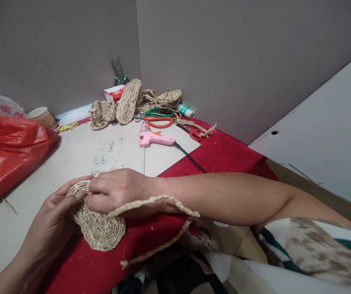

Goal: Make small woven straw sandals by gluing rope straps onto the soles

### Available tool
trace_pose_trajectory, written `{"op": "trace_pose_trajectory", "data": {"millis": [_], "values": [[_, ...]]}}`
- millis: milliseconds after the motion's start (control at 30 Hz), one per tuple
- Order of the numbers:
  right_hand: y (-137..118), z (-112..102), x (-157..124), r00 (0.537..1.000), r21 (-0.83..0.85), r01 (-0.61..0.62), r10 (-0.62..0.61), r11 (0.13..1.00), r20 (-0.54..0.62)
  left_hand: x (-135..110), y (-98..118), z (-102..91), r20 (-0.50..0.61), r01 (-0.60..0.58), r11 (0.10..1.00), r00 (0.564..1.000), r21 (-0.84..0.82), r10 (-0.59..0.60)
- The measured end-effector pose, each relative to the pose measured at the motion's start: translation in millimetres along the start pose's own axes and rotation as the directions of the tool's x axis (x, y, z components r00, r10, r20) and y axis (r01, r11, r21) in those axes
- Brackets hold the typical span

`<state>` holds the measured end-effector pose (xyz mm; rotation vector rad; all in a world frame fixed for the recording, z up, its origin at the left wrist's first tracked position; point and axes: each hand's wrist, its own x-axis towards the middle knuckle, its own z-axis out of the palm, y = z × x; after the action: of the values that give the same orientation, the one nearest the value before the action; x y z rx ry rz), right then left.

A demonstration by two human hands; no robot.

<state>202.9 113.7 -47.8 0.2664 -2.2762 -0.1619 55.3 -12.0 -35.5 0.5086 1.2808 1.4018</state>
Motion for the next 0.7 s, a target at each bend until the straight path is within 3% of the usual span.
{"op": "trace_pose_trajectory", "data": {"millis": [367, 533, 700], "values": [[-2.6, -1.1, -0.5, 0.987, 0.052, -0.090, 0.096, 0.995, -0.126, -2.9, 0.7, -2.1, 0.026, 0.038, 0.997, 0.999, -0.062, -0.037], [-0.1, -5.8, 0.7, 0.990, 0.046, -0.106, 0.110, 0.993, -0.086, 1.0, -1.0, -5.0, -0.034, -0.026, 1.000, 0.999, -0.007, 0.026], [2.8, -9.0, -0.9, 0.978, 0.157, -0.201, 0.207, 0.967, -0.025, 1.9, -0.1, -3.0, -0.085, -0.083, 0.996, 0.993, 0.026, 0.085]]}}
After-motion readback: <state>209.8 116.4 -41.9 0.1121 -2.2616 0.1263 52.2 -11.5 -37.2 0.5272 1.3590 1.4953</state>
